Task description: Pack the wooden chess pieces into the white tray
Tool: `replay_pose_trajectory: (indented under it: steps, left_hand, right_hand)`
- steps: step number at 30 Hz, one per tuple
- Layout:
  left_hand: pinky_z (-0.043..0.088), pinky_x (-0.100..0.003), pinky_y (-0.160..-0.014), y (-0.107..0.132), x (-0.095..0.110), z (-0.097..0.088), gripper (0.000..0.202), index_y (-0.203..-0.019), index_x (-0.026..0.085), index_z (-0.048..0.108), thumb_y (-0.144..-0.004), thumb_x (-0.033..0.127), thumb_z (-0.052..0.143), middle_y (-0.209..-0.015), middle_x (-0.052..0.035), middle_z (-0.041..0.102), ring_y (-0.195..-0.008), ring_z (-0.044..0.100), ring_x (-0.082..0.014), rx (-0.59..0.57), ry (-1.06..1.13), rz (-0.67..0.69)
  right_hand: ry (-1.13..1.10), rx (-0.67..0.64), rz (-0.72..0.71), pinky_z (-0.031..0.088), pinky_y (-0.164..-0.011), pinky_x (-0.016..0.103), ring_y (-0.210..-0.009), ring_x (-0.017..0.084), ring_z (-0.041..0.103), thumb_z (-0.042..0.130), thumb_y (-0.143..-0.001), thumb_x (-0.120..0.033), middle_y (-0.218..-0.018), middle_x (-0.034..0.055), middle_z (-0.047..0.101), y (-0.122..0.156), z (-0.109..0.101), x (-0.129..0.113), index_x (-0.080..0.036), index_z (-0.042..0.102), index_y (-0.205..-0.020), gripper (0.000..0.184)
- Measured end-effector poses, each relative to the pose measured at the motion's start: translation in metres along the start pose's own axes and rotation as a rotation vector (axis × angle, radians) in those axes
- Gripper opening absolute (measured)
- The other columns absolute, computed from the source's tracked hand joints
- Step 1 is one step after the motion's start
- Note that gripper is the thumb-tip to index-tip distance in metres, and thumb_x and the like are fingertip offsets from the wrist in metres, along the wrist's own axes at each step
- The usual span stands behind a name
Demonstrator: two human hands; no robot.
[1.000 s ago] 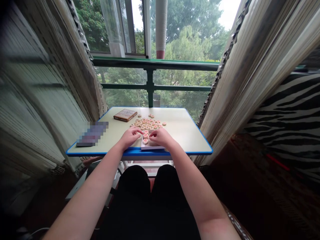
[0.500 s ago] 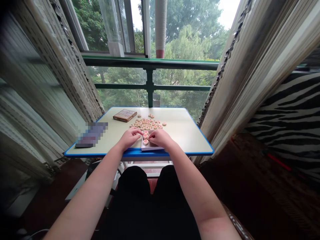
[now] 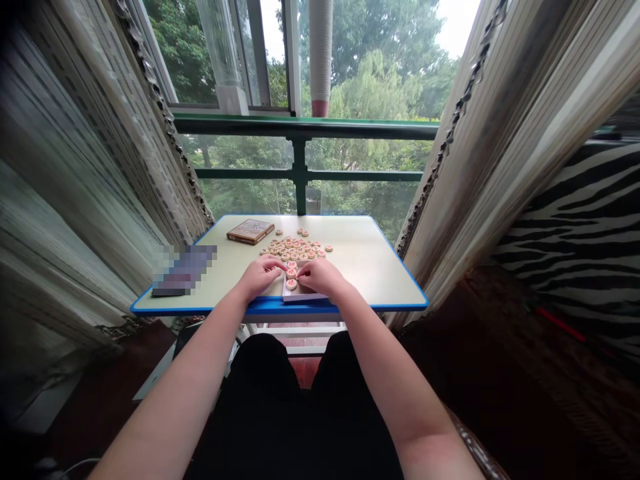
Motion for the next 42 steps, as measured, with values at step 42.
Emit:
replay_pose_trajectory:
  steps: [42]
  left_hand:
    - [0.043,-0.03,-0.089,-0.003,0.014,-0.006,0.043,-0.116,0.026,0.057,-0.075,0.015,0.046,-0.115,-0.0038,0.061,-0.104,0.056,-0.02,-0.336,-0.143,0.016]
  right_hand:
    - [-0.008,-0.13,0.09,0.04,-0.058,0.021,-0.066,0.012,0.056,0.051,-0.069,-0.01,-0.076,0.0025,0.066,-0.07,-0.06,0.071,-0.017,0.07,-0.081,0.024]
Point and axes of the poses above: each hand's wrist, its own y-axis away from the middle knuckle, its own z-axis out of the palm, x = y × z, the point moved 1 cm from there along -y, towards the middle knuckle
